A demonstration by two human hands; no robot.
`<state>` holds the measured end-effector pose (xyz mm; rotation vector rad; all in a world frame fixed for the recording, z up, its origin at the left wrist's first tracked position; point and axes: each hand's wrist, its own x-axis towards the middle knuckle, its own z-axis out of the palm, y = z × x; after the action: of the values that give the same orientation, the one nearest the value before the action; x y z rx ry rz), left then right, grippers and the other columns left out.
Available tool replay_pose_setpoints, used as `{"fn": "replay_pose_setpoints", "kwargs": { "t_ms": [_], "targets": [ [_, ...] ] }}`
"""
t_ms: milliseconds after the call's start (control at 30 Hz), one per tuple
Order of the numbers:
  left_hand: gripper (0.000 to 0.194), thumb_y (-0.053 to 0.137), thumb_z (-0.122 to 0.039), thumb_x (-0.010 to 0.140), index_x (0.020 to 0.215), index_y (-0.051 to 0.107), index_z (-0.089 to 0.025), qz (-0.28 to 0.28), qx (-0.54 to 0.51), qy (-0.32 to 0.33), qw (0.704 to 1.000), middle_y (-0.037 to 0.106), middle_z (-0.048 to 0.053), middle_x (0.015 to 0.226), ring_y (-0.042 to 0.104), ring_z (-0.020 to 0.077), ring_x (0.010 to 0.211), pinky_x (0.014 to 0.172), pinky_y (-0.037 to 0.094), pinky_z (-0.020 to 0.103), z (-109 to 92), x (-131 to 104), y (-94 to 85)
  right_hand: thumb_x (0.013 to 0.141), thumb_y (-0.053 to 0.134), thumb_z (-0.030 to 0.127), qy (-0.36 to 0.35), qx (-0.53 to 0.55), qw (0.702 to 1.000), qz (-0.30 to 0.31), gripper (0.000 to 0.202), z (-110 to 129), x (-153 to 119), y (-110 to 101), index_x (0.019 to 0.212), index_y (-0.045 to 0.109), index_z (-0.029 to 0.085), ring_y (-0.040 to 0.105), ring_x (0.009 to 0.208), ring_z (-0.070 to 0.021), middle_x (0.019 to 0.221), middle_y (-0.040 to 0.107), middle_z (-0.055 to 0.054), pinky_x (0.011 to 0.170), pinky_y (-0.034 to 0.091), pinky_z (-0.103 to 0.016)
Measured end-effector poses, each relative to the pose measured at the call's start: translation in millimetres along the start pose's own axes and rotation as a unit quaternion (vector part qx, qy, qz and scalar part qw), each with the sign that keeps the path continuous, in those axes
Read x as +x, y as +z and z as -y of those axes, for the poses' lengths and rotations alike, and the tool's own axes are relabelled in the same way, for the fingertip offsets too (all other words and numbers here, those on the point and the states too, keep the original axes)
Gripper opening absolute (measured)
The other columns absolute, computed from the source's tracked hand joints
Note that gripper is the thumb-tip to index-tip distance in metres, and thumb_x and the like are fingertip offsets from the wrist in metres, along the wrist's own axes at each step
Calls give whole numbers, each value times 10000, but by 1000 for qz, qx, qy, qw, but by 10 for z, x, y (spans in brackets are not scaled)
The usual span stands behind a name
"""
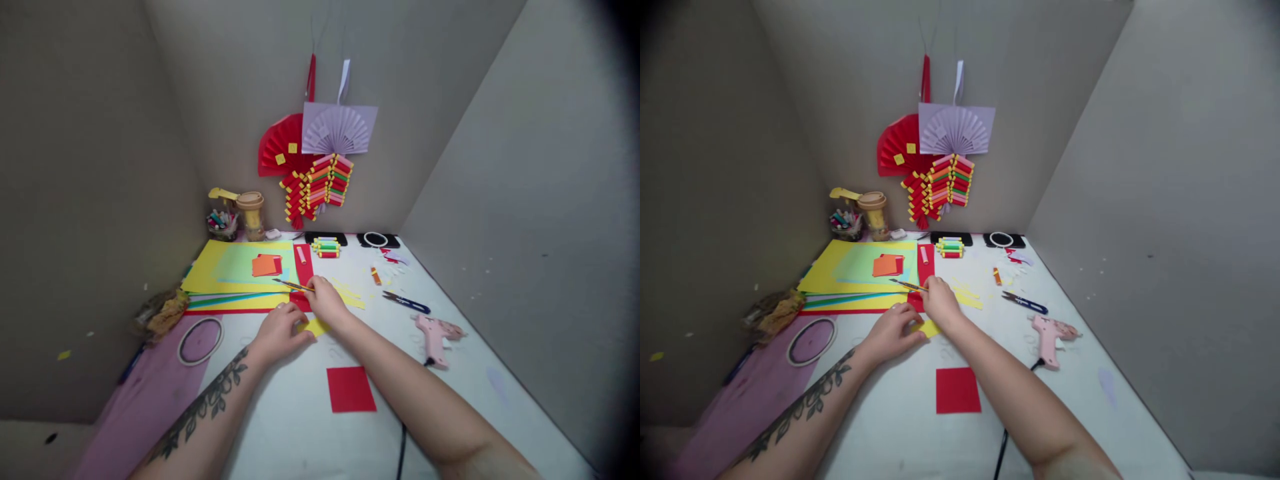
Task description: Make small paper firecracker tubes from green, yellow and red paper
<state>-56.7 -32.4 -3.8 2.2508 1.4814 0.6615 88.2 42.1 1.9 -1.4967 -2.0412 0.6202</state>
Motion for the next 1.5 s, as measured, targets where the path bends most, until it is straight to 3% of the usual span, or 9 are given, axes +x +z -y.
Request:
{"fn": "replay_pose_setpoints", "kwargs": {
  "t_ms": [133, 333, 467, 633, 767, 867, 967, 1133, 1500],
  "targets": [
    [309, 688, -430, 690, 907, 639, -215, 26, 19, -5, 999, 592, 67, 951, 524, 249, 909, 786, 413, 352, -13, -10, -17, 802, 512, 192, 12, 10, 1000, -5, 65, 97, 173, 81, 860, 485, 206, 538, 814, -192, 888, 588, -60, 711, 383, -289],
    [226, 660, -362, 722, 888, 628, -212, 46, 14, -10, 999, 583, 58, 947, 525, 227, 894, 775, 405, 332, -27, -2, -6, 872, 396, 220, 38, 136, 989, -46, 176, -131, 35, -169, 1046, 427, 223, 566, 703, -161, 799, 603, 2, 648, 406, -262],
    [135, 598, -286, 768, 881, 619, -216, 55, 9, 2, 998, 583, 34, 926, 526, 201, 872, 782, 395, 320, -46, -7, 39, 855, 451, 190, 17, 18, 1000, -10, 164, -221, -73, -209, 1004, 519, 205, 579, 854, -183, 915, 624, -45, 733, 403, -277],
    [160, 590, -293, 786, 915, 634, -210, 61, 9, 8, 998, 583, 42, 944, 526, 197, 887, 801, 401, 313, -60, -9, 36, 877, 473, 193, -42, -91, 994, 34, 202, 1, 148, 5, 1048, 581, 190, 551, 960, -197, 1055, 601, -88, 805, 401, -294],
    [206, 596, -327, 799, 961, 640, -208, 63, 20, 14, 998, 587, 52, 970, 530, 198, 896, 816, 405, 316, -52, -19, 13, 862, 528, 247, -42, -105, 993, -19, 349, 143, 265, 14, 1202, 524, 166, 441, 1137, -271, 1240, 526, -136, 916, 369, -386],
    [183, 581, -313, 816, 948, 641, -202, 59, 39, 20, 997, 591, 54, 970, 533, 196, 891, 806, 408, 313, -48, -21, 19, 866, 501, 197, -106, -92, 990, -31, 265, 92, 46, -130, 1117, 579, 165, 464, 1084, -240, 1147, 581, -106, 921, 379, -372],
    [152, 567, -287, 828, 926, 637, -193, 58, 66, 36, 996, 600, 52, 960, 534, 195, 888, 783, 410, 307, -61, -13, 34, 875, 481, 178, -221, -79, 969, 77, 180, -69, -354, -315, 854, 659, 193, 523, 931, -194, 924, 649, -58, 856, 411, -333],
    [164, 506, -236, 874, 931, 655, -200, 68, 103, 65, 990, 622, 44, 940, 536, 183, 882, 775, 412, 300, -121, -3, 13, 847, 539, 208, -290, -82, 946, 123, 157, -381, -820, -496, 836, 694, 228, 520, 1051, -226, 1089, 675, -29, 908, 386, -393],
    [217, 487, -265, 893, 811, 663, -166, 71, 195, 72, 976, 661, 57, 797, 584, 185, 785, 728, 430, 305, -234, -16, 13, 878, 505, 227, -300, -130, 934, 144, 268, -471, -811, -544, 1101, 652, 195, 560, 1043, -234, 1147, 665, -67, 899, 423, -395]
  ]
}}
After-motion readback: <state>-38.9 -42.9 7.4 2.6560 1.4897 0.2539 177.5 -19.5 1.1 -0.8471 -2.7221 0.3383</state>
